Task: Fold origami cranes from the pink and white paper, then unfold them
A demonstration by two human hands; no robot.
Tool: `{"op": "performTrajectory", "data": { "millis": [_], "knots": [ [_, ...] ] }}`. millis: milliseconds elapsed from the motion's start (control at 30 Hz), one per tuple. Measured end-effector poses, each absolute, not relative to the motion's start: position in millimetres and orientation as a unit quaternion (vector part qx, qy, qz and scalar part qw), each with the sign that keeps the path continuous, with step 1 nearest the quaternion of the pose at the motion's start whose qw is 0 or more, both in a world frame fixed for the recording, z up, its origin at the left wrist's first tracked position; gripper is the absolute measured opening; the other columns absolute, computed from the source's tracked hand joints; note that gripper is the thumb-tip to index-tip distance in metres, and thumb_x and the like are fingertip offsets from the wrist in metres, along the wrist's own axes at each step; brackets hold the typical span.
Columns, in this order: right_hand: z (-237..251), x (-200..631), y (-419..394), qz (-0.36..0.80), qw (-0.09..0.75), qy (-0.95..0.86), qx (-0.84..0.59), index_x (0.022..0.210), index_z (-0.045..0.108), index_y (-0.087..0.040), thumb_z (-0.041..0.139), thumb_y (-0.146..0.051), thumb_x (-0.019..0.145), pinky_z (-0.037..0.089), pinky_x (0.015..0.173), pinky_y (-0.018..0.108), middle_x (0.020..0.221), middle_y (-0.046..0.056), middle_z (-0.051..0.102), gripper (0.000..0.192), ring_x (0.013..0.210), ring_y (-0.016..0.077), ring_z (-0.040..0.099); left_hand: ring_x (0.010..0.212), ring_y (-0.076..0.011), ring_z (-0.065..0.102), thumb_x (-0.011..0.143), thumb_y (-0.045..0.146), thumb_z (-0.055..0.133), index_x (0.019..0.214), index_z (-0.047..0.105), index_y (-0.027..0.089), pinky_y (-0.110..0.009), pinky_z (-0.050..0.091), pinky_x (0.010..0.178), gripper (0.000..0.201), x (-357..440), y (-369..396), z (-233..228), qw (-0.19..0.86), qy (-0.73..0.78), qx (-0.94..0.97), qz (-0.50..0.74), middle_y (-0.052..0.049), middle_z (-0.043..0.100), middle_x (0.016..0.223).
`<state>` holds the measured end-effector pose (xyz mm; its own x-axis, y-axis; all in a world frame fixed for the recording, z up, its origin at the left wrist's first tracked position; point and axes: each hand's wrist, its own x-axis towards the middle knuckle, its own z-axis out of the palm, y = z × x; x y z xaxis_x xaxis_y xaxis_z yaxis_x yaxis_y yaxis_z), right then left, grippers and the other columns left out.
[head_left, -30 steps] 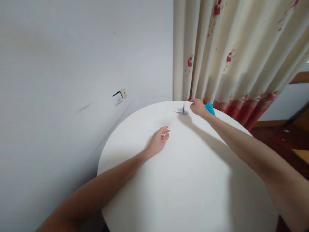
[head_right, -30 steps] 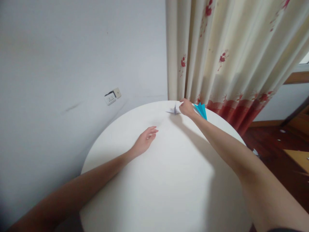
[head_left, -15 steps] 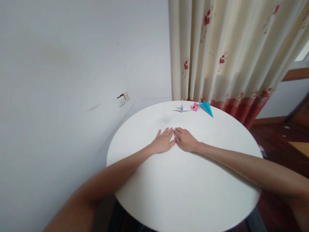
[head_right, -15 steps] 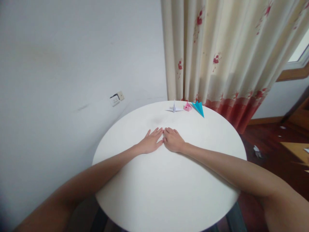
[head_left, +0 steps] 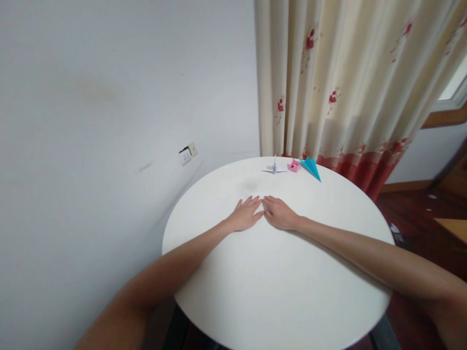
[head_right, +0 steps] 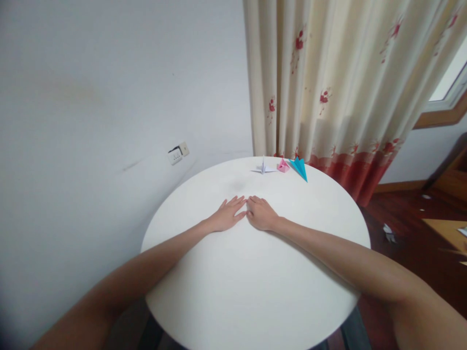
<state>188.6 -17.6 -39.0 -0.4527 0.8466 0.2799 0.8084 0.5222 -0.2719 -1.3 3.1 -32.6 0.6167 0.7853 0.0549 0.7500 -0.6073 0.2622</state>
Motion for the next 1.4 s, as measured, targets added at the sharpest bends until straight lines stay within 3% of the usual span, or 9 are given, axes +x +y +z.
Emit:
{"op": "performTrajectory", "data": {
  "millis": [300,533,667,867,967,1067,1167,1400],
  "knots": [
    [-40,192,-16,0.038,0.197,-0.857,-0.475,0.126,0.051,-0.008,0.044,-0.022,0.090,0.031,0.108,0.040,0.139,0.020,0.047,0.040,0.132,0.0263,0.040,0.144,-0.0258,0.018,0.093,0.054,0.033,0.143,0.036,0.029,-0.055,0.011,0.114,0.056,-1,10,-37,0.115,0.431,0.889,0.106,-0.005,0.025,0.155],
    [-42,192,-12,0.026,0.225,-0.857,-0.464,0.118,0.057,-0.007,0.045,-0.026,0.090,0.036,0.105,0.040,0.133,0.021,0.053,0.036,0.127,0.0283,0.046,0.129,-0.0208,0.046,0.091,0.036,0.045,0.122,0.061,0.017,-0.034,0.029,0.112,0.040,-1,16,-35,0.107,0.398,0.888,0.204,-0.008,0.055,0.135],
    [-44,197,-11,0.046,0.250,-0.859,-0.444,0.115,0.059,-0.008,0.048,-0.025,0.088,0.036,0.105,0.041,0.130,0.021,0.056,0.034,0.125,0.0292,0.048,0.115,-0.0197,0.057,0.089,0.032,0.048,0.110,0.068,0.018,-0.032,0.039,0.105,0.032,-3,18,-31,0.142,0.383,0.880,0.243,-0.007,0.064,0.123],
    [-48,205,17,0.180,0.446,-0.713,-0.510,0.121,0.055,-0.016,0.049,-0.019,0.082,0.048,0.090,0.038,0.122,0.014,0.061,0.040,0.099,0.0216,0.063,0.100,-0.0192,0.063,0.088,0.030,0.049,0.102,0.070,0.015,-0.031,0.047,0.092,0.029,2,20,-32,0.210,0.394,0.844,0.296,-0.008,0.070,0.108],
    [-43,222,49,0.135,0.498,-0.665,-0.540,0.122,0.053,-0.013,0.052,-0.020,0.076,0.047,0.092,0.040,0.120,0.015,0.060,0.047,0.101,0.0239,0.060,0.097,-0.0192,0.064,0.087,0.029,0.050,0.098,0.070,0.015,-0.031,0.047,0.090,0.027,6,22,-34,0.217,0.389,0.840,0.308,-0.008,0.070,0.104],
    [-32,253,84,0.039,0.498,-0.637,-0.587,0.122,0.054,-0.008,0.054,-0.024,0.075,0.038,0.101,0.046,0.123,0.020,0.057,0.049,0.114,0.0305,0.052,0.095,-0.0190,0.064,0.087,0.029,0.051,0.094,0.071,0.015,-0.030,0.047,0.088,0.025,9,24,-35,0.220,0.389,0.838,0.313,-0.007,0.071,0.101],
    [-22,281,116,-0.013,0.486,-0.636,-0.599,0.121,0.055,-0.009,0.053,-0.031,0.079,0.038,0.101,0.044,0.119,0.019,0.059,0.047,0.113,0.0301,0.052,0.095,-0.0186,0.064,0.086,0.028,0.051,0.093,0.071,0.016,-0.030,0.047,0.088,0.024,11,24,-35,0.232,0.391,0.833,0.317,-0.007,0.071,0.101],
    [-21,273,182,0.074,0.432,-0.643,-0.628,0.125,0.053,-0.013,0.061,-0.043,0.078,0.041,0.096,0.038,0.129,0.016,0.058,0.056,0.114,0.0272,0.055,0.098,-0.0176,0.063,0.086,0.022,0.050,0.091,0.071,0.017,-0.029,0.047,0.088,0.023,10,19,-21,0.242,0.386,0.823,0.339,-0.006,0.070,0.102]
  ]
}}
